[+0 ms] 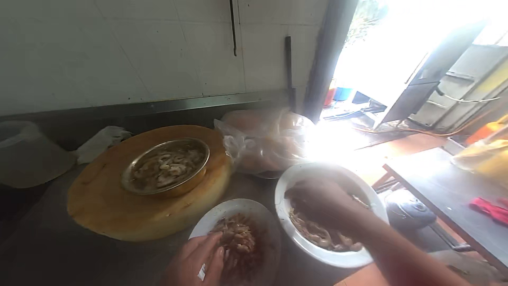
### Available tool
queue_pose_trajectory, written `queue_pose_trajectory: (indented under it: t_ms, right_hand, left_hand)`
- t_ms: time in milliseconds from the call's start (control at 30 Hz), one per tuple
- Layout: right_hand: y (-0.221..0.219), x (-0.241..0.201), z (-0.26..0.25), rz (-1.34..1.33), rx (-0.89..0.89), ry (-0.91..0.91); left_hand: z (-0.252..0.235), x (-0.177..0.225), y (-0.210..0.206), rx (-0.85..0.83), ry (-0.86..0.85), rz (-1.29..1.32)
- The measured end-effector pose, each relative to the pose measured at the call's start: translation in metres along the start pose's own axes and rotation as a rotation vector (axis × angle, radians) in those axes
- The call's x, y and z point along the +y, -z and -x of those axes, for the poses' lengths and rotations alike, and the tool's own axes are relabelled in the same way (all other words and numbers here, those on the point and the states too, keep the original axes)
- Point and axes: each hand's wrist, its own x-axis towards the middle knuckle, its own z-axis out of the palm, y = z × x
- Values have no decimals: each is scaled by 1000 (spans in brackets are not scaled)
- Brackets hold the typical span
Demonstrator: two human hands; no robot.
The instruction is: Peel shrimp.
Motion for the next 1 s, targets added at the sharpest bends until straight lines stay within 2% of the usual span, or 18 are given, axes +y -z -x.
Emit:
queue_pose_trajectory:
  t_ms: [100, 167, 333, 533, 633, 767, 867, 1000]
  right_hand:
    - [4, 36, -17, 110, -300, -169]
    - [-7, 45, -23, 118, -348, -206]
    - [-14, 49, -37, 83, -348, -166]
    - [22, 59, -28, -359, -128, 47]
    - [31, 35, -24, -785, -152, 46]
    - [24, -11, -29, -1055, -213, 112]
    - [4, -35, -43, -1201, -240, 171]
    - [-15, -60, -54, -1220, -227, 112]
  left_hand:
    - [-2, 10, -6, 20, -51, 30]
    - [-3, 16, -12, 21, -61, 67]
    - [-5, 22, -17, -3, -62, 104]
    - [-11, 24, -10, 26, -67, 266]
    - [-22, 36, -12, 45, -41, 477]
    - [-39, 48, -16, -48, 18, 722]
    - [-40, 44, -14, -9, 36, 842]
    - [-30, 26, -6, 34, 235, 1079]
